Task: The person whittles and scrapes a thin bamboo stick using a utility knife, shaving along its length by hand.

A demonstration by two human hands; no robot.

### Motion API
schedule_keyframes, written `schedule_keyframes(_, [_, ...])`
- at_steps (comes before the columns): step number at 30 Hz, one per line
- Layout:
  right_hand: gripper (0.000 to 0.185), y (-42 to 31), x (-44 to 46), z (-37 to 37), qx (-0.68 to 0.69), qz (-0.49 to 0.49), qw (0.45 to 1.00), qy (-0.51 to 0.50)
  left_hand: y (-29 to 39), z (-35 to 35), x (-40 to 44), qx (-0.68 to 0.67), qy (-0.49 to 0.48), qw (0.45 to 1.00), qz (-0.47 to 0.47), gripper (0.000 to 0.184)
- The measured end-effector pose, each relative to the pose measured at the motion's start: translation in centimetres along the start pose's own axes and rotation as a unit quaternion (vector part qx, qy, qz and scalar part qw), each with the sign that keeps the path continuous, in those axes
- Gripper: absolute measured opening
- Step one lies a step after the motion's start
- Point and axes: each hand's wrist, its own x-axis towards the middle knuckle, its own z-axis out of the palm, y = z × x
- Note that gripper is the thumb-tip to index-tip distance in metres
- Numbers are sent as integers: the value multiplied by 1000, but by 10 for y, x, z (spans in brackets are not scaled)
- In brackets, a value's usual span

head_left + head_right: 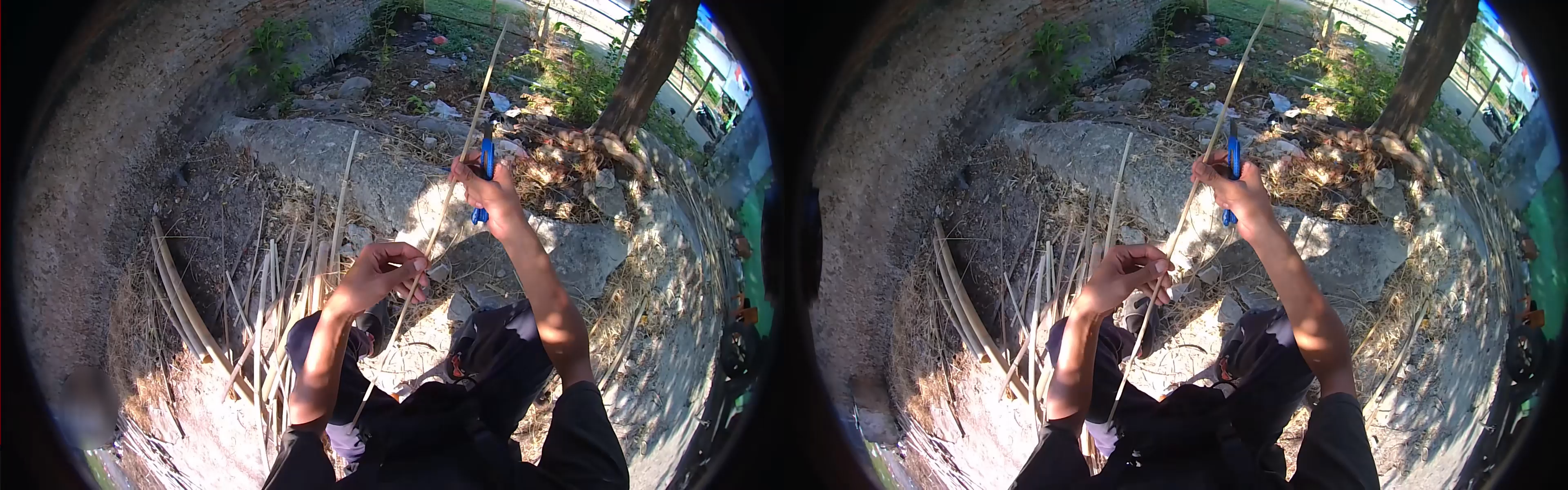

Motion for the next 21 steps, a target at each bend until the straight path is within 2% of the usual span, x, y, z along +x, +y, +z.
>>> schedule_keyframes(6, [28,-2,-1,13,-31,27,999,-15,-23,-1,-4,-92,6,996,5,19])
schedule_keyframes(11, [29,-1,-5,21,-35,32,998,-42,-26,-5,-9,-107,27,994,7,19])
schedule_keyframes(14, [36,4,-3,20,-77,26,996,-41,-31,-5,-7,-101,42,994,17,18])
schedule_keyframes(16, [34,13,2,18,-176,25,984,1,-34,-5,-5,-99,59,993,26,17])
schedule_keyframes(17, [34,21,3,17,-177,25,984,0,-34,-5,-3,-107,84,990,22,16])
schedule_keyframes(19, [35,29,2,21,-335,-161,928,17,-38,-8,-1,-114,110,987,19,15])
schedule_keyframes(20, [32,31,-2,20,-407,-129,904,-3,-42,-10,0,-89,138,986,21,14])
schedule_keyframes(21, [32,35,-6,22,-407,-129,904,-4,-46,-13,1,-65,167,984,24,13])
